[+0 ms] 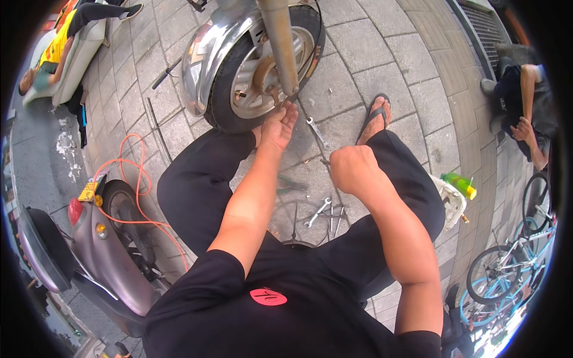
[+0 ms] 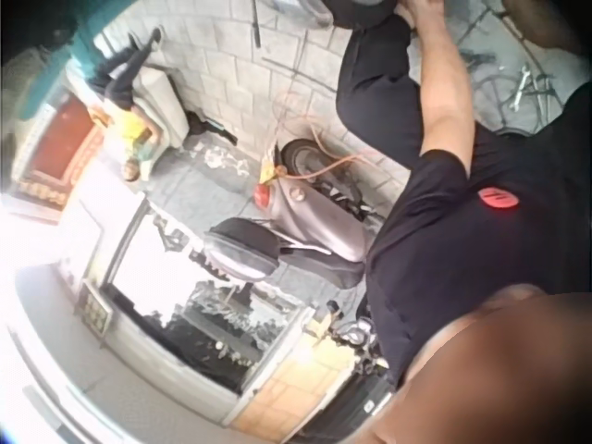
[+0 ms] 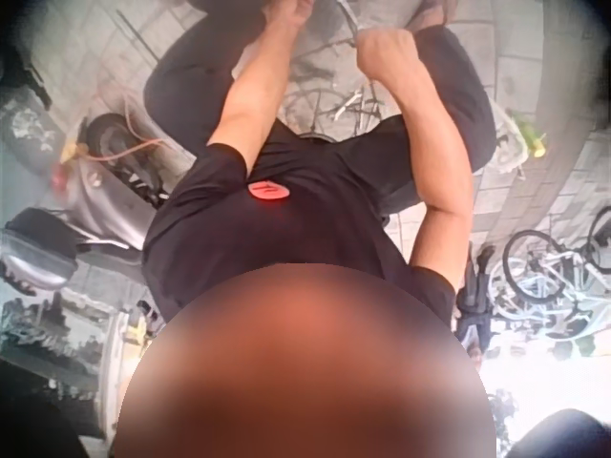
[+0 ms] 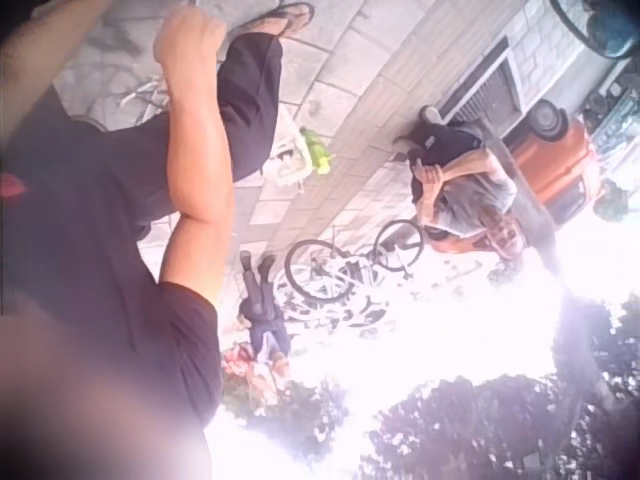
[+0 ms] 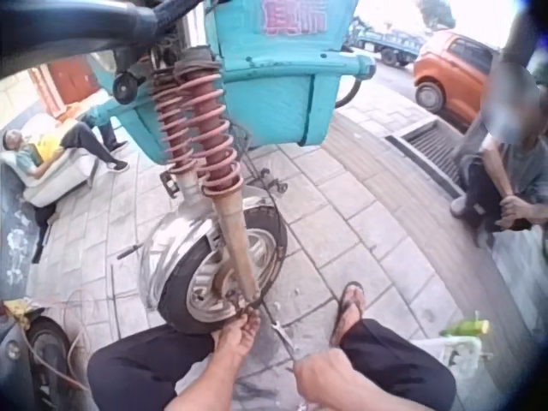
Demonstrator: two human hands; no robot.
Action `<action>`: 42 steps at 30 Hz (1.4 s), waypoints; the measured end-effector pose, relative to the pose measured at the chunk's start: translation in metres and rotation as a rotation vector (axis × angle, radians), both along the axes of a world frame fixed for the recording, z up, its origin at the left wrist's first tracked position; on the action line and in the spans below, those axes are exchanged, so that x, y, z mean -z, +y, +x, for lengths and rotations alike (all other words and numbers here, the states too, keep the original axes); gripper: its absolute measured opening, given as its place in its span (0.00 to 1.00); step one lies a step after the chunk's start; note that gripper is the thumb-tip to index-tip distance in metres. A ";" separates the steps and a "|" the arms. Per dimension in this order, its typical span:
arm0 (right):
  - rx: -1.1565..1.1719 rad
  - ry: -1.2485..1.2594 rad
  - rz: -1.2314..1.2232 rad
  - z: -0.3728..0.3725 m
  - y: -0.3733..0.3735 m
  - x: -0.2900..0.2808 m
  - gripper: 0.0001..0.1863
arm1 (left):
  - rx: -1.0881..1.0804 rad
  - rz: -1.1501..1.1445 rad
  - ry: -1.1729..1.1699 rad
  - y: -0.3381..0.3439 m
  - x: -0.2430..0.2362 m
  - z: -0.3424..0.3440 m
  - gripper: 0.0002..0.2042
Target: The person sits on the ground and uses a wrench and pliers to tighten bolts on the front wheel hub of a scooter. They repeatedly adjust the tool and reposition their hands to secure the wheel assembly.
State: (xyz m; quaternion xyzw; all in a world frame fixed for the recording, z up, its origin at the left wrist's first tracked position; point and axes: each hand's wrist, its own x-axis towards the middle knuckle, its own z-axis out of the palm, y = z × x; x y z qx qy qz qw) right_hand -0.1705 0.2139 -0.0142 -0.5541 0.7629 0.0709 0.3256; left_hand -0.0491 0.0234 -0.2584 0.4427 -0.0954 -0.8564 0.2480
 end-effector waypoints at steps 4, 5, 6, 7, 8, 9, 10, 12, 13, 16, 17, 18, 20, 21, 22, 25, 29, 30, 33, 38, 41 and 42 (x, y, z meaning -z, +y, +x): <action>0.046 -0.001 -0.030 0.004 -0.003 0.002 0.09 | 0.046 0.001 0.001 -0.002 0.002 -0.001 0.09; 0.038 0.004 -0.022 0.006 -0.003 0.004 0.09 | 0.040 0.006 0.000 -0.001 0.001 -0.002 0.10; 0.029 0.009 -0.014 0.007 -0.004 0.006 0.09 | 0.034 0.012 -0.001 -0.002 0.001 -0.003 0.11; 0.021 0.013 -0.007 0.008 -0.005 0.007 0.09 | 0.038 0.006 0.018 -0.003 0.000 -0.003 0.09; 0.007 0.021 0.012 0.010 -0.007 0.007 0.09 | 0.046 0.001 0.032 -0.004 -0.001 -0.002 0.08; -0.006 0.029 0.031 0.011 -0.010 0.008 0.10 | 0.053 -0.005 0.047 -0.004 -0.003 -0.001 0.07; -0.019 0.037 0.048 0.011 -0.012 0.009 0.10 | 0.041 0.038 0.088 -0.005 -0.004 0.001 0.06; -0.027 0.051 0.044 0.011 -0.016 0.012 0.10 | 0.027 0.126 0.172 -0.008 -0.009 0.004 0.06; -0.031 0.058 0.042 0.011 -0.017 0.014 0.10 | 0.018 0.149 0.202 -0.009 -0.012 0.006 0.07; -0.031 0.089 -0.016 0.006 -0.011 0.025 0.10 | -0.008 0.177 0.229 -0.007 -0.019 0.005 0.11; -0.045 0.099 -0.017 0.005 -0.012 0.027 0.10 | -0.019 0.156 0.189 -0.006 -0.014 0.002 0.14; -0.054 0.105 -0.013 0.005 -0.009 0.031 0.10 | -0.025 0.142 0.146 -0.004 -0.007 -0.001 0.16; -0.068 0.103 0.000 0.006 -0.005 0.033 0.10 | -0.043 0.165 0.181 -0.002 0.002 -0.003 0.17; -0.073 0.093 0.008 0.007 -0.004 0.034 0.09 | -0.050 0.178 0.199 -0.001 0.004 -0.005 0.18; -0.077 0.084 0.016 0.008 -0.002 0.034 0.09 | -0.074 0.213 0.204 0.001 0.006 -0.008 0.18; -0.079 0.085 0.002 0.011 0.000 0.037 0.09 | -0.085 0.252 0.252 -0.001 0.012 -0.016 0.18; -0.094 0.063 -0.009 0.015 -0.004 0.036 0.09 | -0.110 0.308 0.329 -0.003 0.017 -0.021 0.18; -0.089 0.064 0.002 0.015 -0.001 0.042 0.09 | -0.099 0.305 0.346 -0.003 0.019 -0.021 0.18; -0.099 0.104 0.083 0.012 0.006 0.053 0.09 | -0.043 0.334 0.225 -0.008 0.015 -0.020 0.17; -0.067 0.141 0.172 0.003 0.021 0.070 0.10 | 0.099 0.326 -0.008 -0.021 0.001 -0.015 0.18; -0.089 0.066 0.265 0.002 0.032 0.087 0.12 | 0.047 0.258 -0.143 -0.024 0.000 -0.013 0.19; -0.080 0.055 0.304 0.001 0.035 0.095 0.12 | 0.046 0.255 -0.157 -0.024 0.001 -0.009 0.19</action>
